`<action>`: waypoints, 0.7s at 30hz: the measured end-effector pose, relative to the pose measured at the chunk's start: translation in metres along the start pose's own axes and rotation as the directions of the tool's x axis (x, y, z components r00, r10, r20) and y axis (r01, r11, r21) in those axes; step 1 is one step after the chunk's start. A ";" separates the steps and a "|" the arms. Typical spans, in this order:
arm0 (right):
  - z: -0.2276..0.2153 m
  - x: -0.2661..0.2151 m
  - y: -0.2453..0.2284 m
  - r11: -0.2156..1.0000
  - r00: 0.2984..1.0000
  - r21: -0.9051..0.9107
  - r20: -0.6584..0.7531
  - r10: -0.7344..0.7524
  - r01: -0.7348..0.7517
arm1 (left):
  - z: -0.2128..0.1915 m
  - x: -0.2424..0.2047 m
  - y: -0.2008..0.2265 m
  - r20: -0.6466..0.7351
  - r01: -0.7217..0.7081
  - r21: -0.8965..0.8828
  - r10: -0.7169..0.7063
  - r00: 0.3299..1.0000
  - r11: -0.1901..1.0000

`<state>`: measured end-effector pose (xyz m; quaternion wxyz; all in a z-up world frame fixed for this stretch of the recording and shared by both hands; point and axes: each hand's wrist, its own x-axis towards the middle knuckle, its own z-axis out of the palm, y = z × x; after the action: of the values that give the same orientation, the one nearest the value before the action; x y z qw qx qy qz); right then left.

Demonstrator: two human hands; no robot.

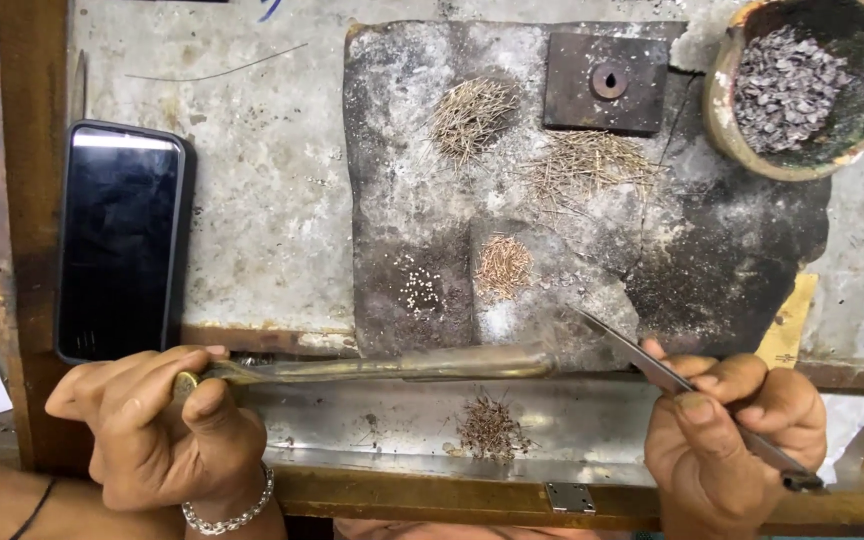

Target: Melting or soldering small metal pieces using a traditional mouth-blown blowpipe and tweezers on a soldering block.

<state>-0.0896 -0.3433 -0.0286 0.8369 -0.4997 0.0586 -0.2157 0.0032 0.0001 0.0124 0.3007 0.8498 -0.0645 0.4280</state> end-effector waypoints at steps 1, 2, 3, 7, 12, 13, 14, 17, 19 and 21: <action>-0.005 -0.004 0.000 1.000 1.000 0.001 0.000 0.005 -0.005 | -0.001 0.000 0.001 0.003 0.002 0.004 -0.002 1.000 1.000; -0.010 -0.008 0.000 0.999 0.999 -0.045 0.029 -0.012 0.013 | -0.001 0.000 0.001 0.010 0.007 0.005 -0.007 1.000 1.000; -0.015 -0.012 0.001 0.995 0.998 -0.090 0.059 -0.028 0.033 | 0.000 0.000 0.001 0.018 0.011 0.007 -0.011 1.000 1.000; -0.021 -0.014 -0.004 0.984 0.999 -0.175 0.030 -0.012 0.017 | 0.001 -0.003 -0.002 0.014 0.016 -0.014 -0.016 1.000 1.000; -0.018 0.002 -0.006 0.998 0.994 -0.011 0.081 0.068 -0.067 | 0.002 -0.005 -0.001 -0.005 0.034 -0.021 -0.034 0.999 0.999; -0.019 0.002 -0.006 0.998 0.994 -0.012 0.081 0.069 -0.068 | 0.002 -0.004 -0.001 -0.005 0.035 -0.021 -0.035 0.999 0.999; -0.020 0.002 -0.006 0.997 0.996 -0.052 0.066 0.068 -0.065 | 0.003 -0.004 -0.001 -0.010 0.038 -0.025 -0.038 0.999 0.999; -0.017 0.003 -0.006 0.995 0.997 -0.074 0.039 0.070 -0.067 | 0.002 -0.004 -0.002 -0.009 0.029 -0.022 -0.029 1.000 0.999; -0.016 0.004 -0.006 0.996 0.997 -0.057 0.026 0.073 -0.071 | 0.001 -0.005 -0.003 -0.004 0.015 -0.017 -0.015 1.000 1.000; -0.017 0.003 -0.007 0.995 0.995 -0.022 0.014 0.095 -0.095 | 0.000 -0.007 -0.004 0.009 0.039 -0.031 -0.039 0.999 0.999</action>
<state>-0.0941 -0.3608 -0.0308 0.8413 -0.5068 0.0782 -0.1711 0.0003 0.0023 0.0053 0.3217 0.8479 -0.0558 0.4177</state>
